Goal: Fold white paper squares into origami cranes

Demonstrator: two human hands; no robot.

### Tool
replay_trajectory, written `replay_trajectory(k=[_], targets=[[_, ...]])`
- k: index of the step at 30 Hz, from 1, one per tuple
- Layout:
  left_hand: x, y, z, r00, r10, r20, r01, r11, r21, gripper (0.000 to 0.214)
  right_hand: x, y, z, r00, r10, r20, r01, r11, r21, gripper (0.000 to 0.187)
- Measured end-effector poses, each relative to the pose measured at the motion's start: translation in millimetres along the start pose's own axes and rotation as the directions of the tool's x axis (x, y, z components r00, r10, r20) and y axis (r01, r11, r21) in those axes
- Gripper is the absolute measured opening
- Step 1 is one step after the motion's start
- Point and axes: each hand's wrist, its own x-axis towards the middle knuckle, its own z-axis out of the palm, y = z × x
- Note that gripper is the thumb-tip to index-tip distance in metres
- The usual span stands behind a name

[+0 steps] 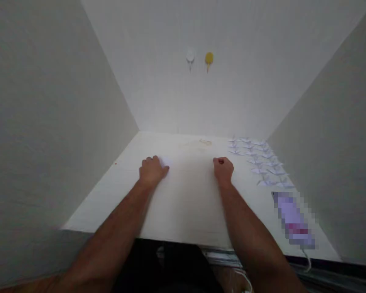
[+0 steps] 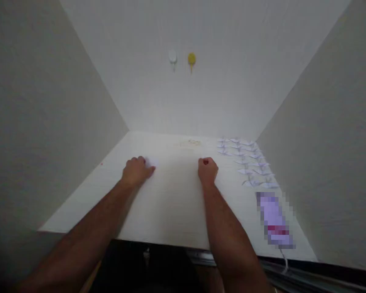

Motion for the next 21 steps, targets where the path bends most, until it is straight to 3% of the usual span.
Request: replay_trajectory(k=[11, 21], targets=[[15, -17, 8.7, 0.999, 0.028, -0.018, -0.029, 0.997, -0.072, 0.054, 2, 2, 2, 1.0, -0.007, -0.003, 0.007, 1.0, 0.019, 0.022], [17, -22, 5.0, 0.998, 0.033, -0.051, -0.041, 0.983, -0.181, 0.037, 3, 3, 3, 1.0, 0.007, 0.002, -0.007, 0.999, 0.031, 0.021]])
